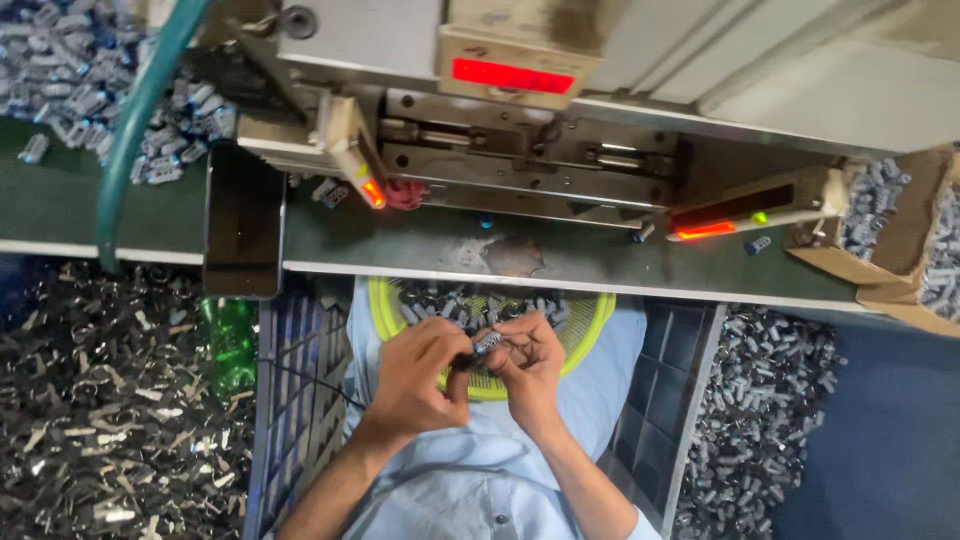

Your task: The person repeatedly picks small cylindrical components from a green basket, inserts them into a machine slot, and collects the processed items. They also gather loose components from the work surface and place them into cardboard boxes.

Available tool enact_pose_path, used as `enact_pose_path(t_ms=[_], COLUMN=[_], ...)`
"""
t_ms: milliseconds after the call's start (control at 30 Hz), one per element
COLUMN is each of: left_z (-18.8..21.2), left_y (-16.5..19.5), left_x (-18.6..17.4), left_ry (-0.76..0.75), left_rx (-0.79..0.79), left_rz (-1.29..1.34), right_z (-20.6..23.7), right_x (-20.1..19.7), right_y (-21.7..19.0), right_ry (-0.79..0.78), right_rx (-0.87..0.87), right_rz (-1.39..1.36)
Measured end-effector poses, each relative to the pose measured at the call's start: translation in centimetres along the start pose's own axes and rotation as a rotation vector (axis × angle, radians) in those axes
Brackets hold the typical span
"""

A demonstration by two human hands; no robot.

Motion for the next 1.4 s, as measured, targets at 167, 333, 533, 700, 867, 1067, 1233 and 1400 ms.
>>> enact_pose_path(t_ms=[167,333,533,700,867,1067,1233,1400], left_z=[2.8,6.4,5.0,5.2,6.9,7.6,6.7,7.0], left_y=[-1.4,-2.1,-3.6,-5.0,-8.6,-10.9,-9.0,-9.0], left_x=[-2.6,-8.2,-4.0,0.8,5.2,4.5,2.6,3.4], left_ry=[-0.103,0.117,-0.25,-0.441,-0.678,-0.58,-0.177,0.036], left_rx=[-0.116,-0.44,-0.667,-0.634,-0.35,-0.208,-0.209,-0.683], left_rz=[-0.014,0.813,0.83,-0.133,-0.569,-0.516,-0.148,0.203], right_z=[-2.5,-5.5,-13.1,-16.0,-14.7,-5.6,-1.4,0.7], right_x=[-0.3,-1.9,1.3,2.5,2.3,1.2,1.1,0.2], right_y=[-0.3,-6.7,-15.4,-17.1,-19.1,-15.2,-5.5,-1.5], right_ry=[0.05,0.158,0.331,0.257,0.102,0.402,0.078,-0.014], right_rx=[-0.002,-0.329,-0.945,-0.942,-0.92,-1.061,-0.604,-0.312], right_rz=[-0.055,0.142,0.899,1.095,1.17,0.974,0.933,0.923])
Point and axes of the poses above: each hand's wrist, its own z-axis away from the middle knuckle, its own x-axis out of the palm, y = z × x, the point moved 2 cm from there along -z, towards the middle knuckle, and after that the axes turned 13 degrees about z, right-handed, at the moved point
